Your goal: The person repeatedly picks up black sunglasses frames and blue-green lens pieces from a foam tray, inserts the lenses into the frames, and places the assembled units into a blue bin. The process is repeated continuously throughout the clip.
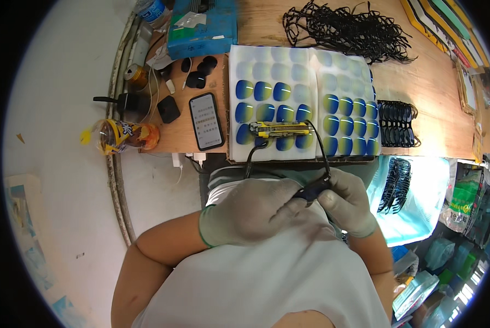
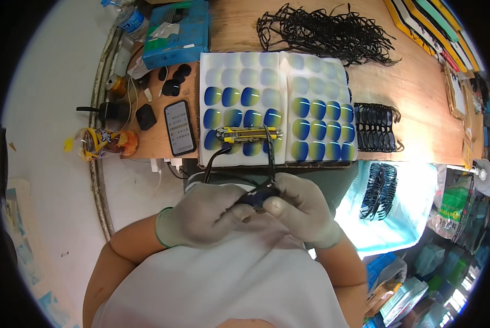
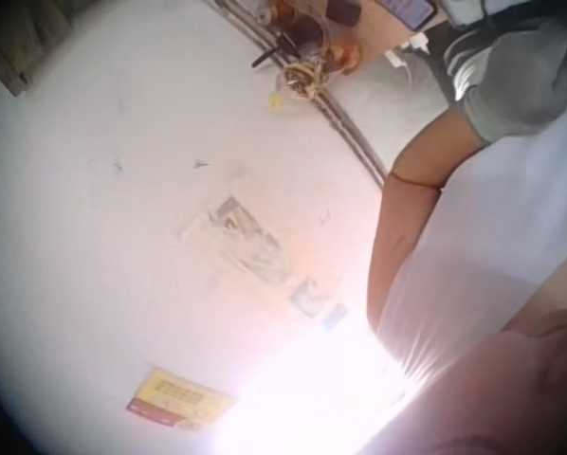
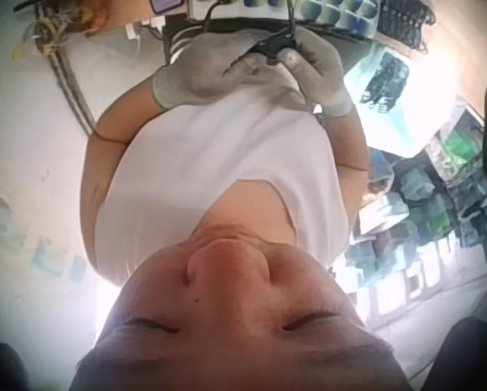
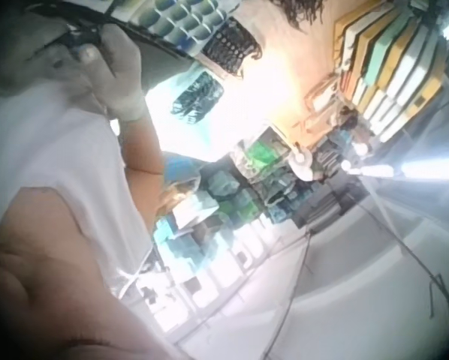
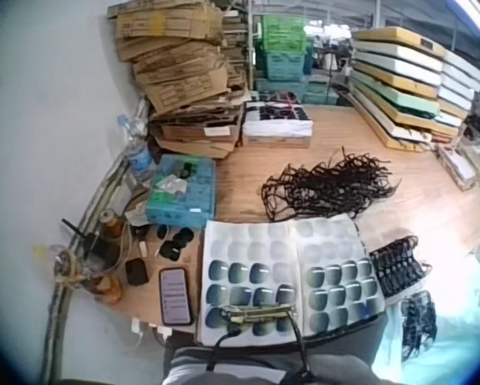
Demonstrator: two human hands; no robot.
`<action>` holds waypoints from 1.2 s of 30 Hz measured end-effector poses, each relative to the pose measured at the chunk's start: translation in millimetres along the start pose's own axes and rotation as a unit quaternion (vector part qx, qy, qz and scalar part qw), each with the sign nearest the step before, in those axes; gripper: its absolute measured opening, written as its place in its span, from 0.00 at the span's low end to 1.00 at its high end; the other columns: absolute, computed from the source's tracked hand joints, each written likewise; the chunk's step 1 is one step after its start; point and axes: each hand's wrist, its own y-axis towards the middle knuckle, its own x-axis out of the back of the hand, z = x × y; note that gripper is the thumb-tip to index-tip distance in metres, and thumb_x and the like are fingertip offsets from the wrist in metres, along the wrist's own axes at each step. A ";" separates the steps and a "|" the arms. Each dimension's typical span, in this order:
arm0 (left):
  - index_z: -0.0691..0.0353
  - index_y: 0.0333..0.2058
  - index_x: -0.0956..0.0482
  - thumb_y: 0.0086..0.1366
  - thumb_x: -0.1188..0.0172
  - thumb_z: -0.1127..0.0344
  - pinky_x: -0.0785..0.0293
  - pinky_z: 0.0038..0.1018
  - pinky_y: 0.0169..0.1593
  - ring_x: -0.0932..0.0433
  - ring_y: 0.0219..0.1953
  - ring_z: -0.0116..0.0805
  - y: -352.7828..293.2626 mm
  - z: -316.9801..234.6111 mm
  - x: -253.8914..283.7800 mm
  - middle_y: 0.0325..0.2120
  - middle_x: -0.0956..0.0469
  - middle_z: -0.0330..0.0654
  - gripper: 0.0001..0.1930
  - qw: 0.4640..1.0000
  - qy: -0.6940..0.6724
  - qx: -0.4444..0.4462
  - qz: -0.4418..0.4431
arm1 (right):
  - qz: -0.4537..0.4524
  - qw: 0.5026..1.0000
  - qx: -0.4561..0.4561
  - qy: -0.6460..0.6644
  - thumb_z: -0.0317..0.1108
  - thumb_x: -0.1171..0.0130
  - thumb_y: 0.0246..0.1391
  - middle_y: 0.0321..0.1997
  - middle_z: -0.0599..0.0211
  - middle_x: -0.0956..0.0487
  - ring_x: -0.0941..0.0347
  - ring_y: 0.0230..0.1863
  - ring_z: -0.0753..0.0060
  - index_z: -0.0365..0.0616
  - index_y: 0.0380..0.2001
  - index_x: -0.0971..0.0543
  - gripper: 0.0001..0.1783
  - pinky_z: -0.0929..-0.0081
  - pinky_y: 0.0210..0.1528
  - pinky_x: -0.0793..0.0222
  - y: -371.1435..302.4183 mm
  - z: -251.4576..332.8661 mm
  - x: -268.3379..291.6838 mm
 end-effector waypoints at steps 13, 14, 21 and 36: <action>0.71 0.44 0.24 0.78 0.51 0.65 0.21 0.31 0.35 0.18 0.27 0.39 -12.7 14.4 26.3 0.28 0.18 0.46 0.13 0.991 -0.112 0.001 0.072 | 0.013 0.994 0.004 0.106 0.41 0.39 0.63 0.37 0.62 0.21 0.27 0.38 0.77 0.30 0.35 0.21 0.19 0.76 0.41 0.30 13.1 -28.9 -4.7; 0.71 0.44 0.25 0.78 0.52 0.65 0.21 0.31 0.35 0.18 0.27 0.39 -11.7 15.8 23.2 0.28 0.18 0.46 0.13 0.989 -0.137 -0.007 0.056 | 0.004 0.997 0.022 0.074 0.42 0.38 0.62 0.37 0.62 0.21 0.26 0.37 0.77 0.30 0.35 0.21 0.19 0.76 0.40 0.30 15.2 -26.4 -2.9; 0.72 0.46 0.25 0.79 0.52 0.64 0.20 0.31 0.37 0.17 0.29 0.38 -15.0 20.0 25.2 0.30 0.16 0.46 0.14 0.989 -0.148 -0.007 0.029 | 0.016 0.995 0.022 0.092 0.40 0.38 0.63 0.38 0.62 0.20 0.25 0.40 0.75 0.30 0.36 0.20 0.18 0.76 0.45 0.29 20.8 -12.2 -12.0; 0.68 0.39 0.24 0.73 0.48 0.72 0.23 0.33 0.29 0.19 0.22 0.42 -11.1 25.4 20.7 0.21 0.21 0.45 0.06 0.998 -0.019 -0.054 -0.032 | -0.058 0.998 -0.040 0.003 0.36 0.39 0.65 0.29 0.68 0.21 0.28 0.32 0.81 0.34 0.30 0.20 0.15 0.78 0.36 0.33 18.7 -16.9 -16.2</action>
